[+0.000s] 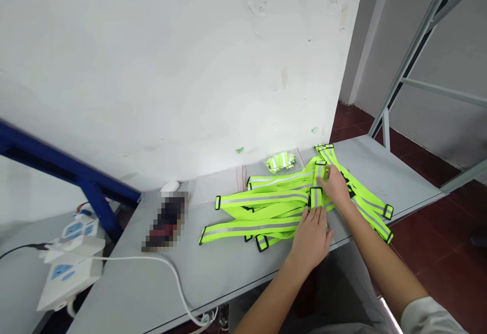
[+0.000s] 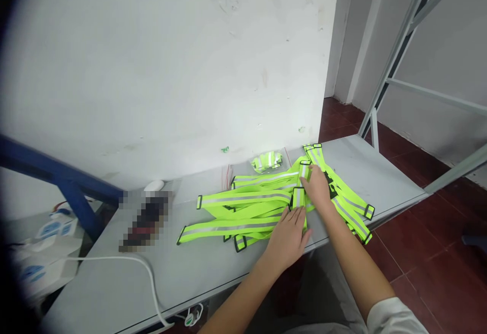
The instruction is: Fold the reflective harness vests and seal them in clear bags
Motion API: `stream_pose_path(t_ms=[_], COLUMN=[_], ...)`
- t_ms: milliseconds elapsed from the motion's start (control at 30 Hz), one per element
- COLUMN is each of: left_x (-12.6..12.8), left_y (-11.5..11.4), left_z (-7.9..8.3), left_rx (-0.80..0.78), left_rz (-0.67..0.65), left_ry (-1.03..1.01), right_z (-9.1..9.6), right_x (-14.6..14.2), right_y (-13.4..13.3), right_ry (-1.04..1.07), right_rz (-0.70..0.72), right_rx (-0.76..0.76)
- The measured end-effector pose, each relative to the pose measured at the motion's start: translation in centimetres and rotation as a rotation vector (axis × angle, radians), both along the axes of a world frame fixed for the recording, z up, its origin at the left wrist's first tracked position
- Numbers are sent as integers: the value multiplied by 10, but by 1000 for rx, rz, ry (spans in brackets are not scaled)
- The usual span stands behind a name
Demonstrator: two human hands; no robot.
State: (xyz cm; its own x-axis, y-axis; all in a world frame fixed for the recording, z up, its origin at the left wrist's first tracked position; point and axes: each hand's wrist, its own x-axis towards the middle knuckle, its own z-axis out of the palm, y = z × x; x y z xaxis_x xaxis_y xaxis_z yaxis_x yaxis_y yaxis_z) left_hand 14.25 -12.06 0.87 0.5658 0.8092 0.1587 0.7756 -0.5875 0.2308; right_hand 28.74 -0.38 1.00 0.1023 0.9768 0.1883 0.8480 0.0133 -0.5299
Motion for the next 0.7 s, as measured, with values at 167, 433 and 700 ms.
stream_pose_path(t_ms=[167, 433, 700], left_x=[3, 16, 3], left_y=[30, 31, 48], left_z=[4, -9, 3], left_rx=[-22, 39, -66], left_rz=[13, 141, 118], left_ry=[40, 124, -12], right_z=[10, 21, 31], right_x=[8, 8, 3], right_y=[29, 43, -49], right_ry=[-36, 82, 236], right_rz=[-99, 50, 286], right_rx=[-24, 62, 146])
